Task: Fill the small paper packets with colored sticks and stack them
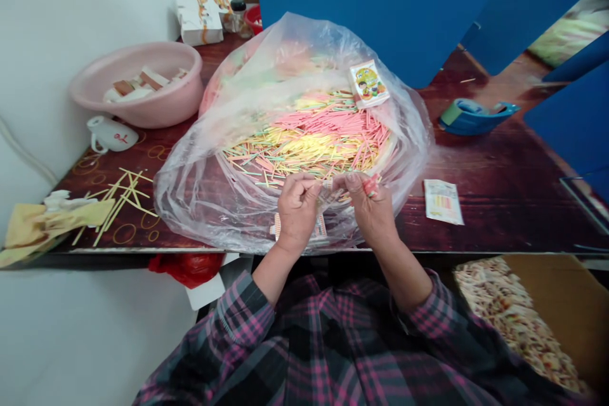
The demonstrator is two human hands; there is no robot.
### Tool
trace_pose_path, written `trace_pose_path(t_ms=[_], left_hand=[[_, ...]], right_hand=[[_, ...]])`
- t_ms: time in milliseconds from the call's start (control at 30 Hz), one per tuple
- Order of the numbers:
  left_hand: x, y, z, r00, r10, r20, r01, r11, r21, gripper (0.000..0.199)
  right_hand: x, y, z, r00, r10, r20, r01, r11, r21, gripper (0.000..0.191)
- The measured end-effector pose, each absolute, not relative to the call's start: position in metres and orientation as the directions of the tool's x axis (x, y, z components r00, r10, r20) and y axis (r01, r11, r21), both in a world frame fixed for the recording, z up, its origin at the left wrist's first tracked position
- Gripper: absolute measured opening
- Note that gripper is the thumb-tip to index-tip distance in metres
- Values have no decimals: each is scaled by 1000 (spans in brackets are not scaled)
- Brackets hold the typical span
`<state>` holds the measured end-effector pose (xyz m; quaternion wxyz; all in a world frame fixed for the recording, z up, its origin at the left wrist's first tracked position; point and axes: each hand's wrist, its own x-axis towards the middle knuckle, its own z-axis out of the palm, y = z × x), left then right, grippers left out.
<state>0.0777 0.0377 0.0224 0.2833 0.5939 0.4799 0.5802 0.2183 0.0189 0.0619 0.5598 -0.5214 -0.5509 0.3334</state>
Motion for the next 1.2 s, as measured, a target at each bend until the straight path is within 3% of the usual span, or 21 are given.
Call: trace_pose_path(t_ms=[200, 333, 533, 700, 900, 1100, 1200], left_hand=[[76, 41, 16, -115, 867, 484, 326, -428, 843, 13], [78, 41, 15, -65, 838, 541, 376, -482, 791, 14], [74, 42, 15, 31, 841, 539, 376, -510, 774, 16], [69, 42, 13, 121, 828, 547, 400, -545, 737, 17], [67, 41, 15, 45, 818, 574, 477, -522, 707, 10], [67, 43, 16, 117, 795, 594, 506, -563, 654, 18], [68, 42, 17, 139, 803, 580, 485, -565, 667, 20]], right_hand=[[225, 20, 52, 214, 935, 283, 271, 221, -937, 46], [227, 22, 45, 127, 970, 208, 265, 169, -949, 49], [228, 23, 49, -103, 969, 224, 479, 246, -843, 53], [229, 23, 50, -75, 978, 194, 458, 206, -865, 51], [226, 22, 52, -98, 985, 142, 432, 170, -886, 51], [227, 25, 58, -159, 965, 210, 630, 263, -730, 44], [229, 25, 59, -153, 964, 219, 611, 267, -746, 44]])
